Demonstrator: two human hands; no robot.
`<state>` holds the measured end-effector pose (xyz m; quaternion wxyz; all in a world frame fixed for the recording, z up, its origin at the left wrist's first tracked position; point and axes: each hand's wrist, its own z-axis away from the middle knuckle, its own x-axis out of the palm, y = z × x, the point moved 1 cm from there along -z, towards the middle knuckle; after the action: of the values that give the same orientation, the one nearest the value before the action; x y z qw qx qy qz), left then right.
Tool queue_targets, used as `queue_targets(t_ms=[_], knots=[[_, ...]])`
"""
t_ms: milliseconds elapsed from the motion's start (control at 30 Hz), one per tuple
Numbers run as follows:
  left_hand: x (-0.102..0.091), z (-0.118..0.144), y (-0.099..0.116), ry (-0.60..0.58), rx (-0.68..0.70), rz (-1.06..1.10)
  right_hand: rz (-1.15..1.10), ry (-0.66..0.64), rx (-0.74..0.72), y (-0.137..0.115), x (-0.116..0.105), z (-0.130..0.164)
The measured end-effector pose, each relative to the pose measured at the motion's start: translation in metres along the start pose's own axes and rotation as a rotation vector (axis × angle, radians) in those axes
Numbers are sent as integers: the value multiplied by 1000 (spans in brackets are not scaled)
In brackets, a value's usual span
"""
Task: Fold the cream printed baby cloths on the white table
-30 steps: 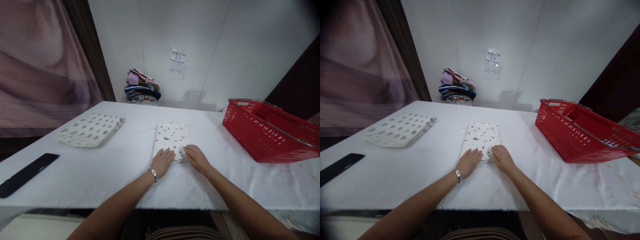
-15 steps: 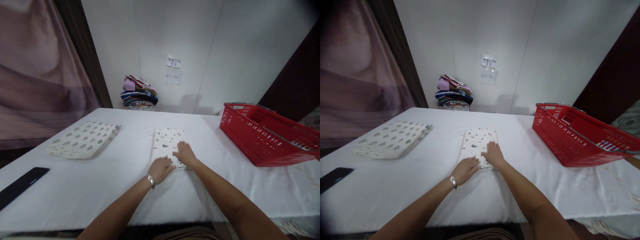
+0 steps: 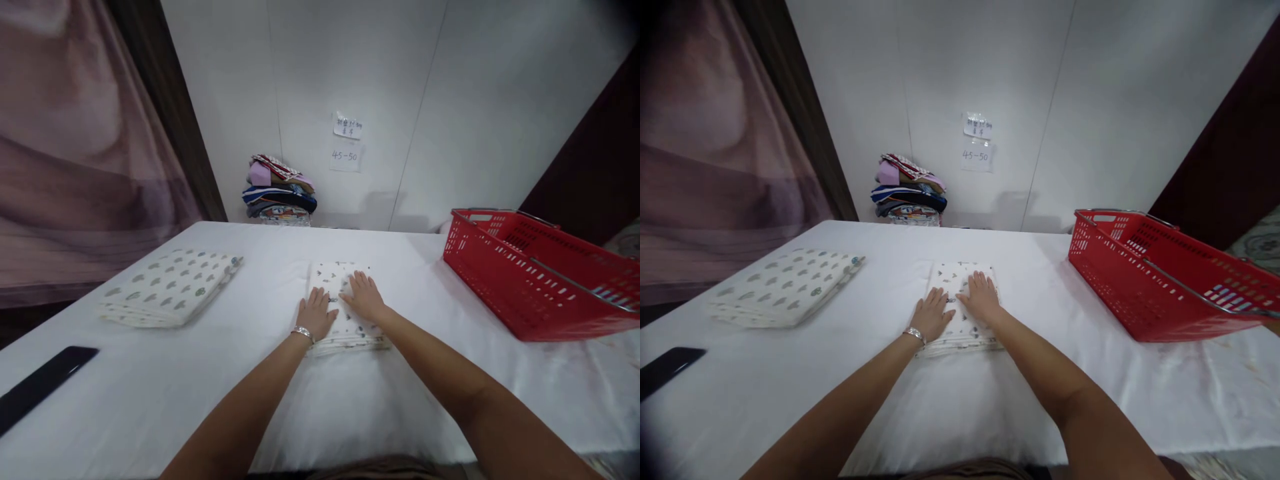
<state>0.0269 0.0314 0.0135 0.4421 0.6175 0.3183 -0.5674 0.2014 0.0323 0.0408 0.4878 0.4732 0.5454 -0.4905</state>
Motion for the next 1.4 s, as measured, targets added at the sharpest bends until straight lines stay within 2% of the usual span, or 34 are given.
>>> queue_targets(t_ms=[67,167,267,400,500,633,733,800,933,1033,1133,1267,1400], knots=[[-1,0,1,9,-3,-8,10,0,22,7,-1,-19],[-2,1,1,15,6,-17,10,-49,111,27,9,-35],[-1,4,0,6,15,-14,-13,-44,139,42,23,-38],[-10,3,2,-52,1,5,-41,-17,125,45,30,-36],[-27,-17,7,-64,-1,-1,-51,-14,127,42,30,-37],[-41,-67,8,74,16,-26,-45,9,130,42,30,-37],[-31,-97,-2,4,-63,-14,-45,3,120,45,32,-35],[-19,-106,-9,-36,-101,-1,-44,4,108,46,32,-34],[-5,-107,-16,-18,-99,-9,-30,-32,108,41,25,-35],[-4,-106,-15,-7,-99,-13,-26,-87,115,31,11,-48],[-6,-106,-14,-1,-106,4,-27,-45,45,22,4,-67],[-8,-104,-13,-1,-96,15,-39,-75,89,30,17,-83],[-8,-102,-12,4,-88,10,-34,-28,95,42,33,-84]])
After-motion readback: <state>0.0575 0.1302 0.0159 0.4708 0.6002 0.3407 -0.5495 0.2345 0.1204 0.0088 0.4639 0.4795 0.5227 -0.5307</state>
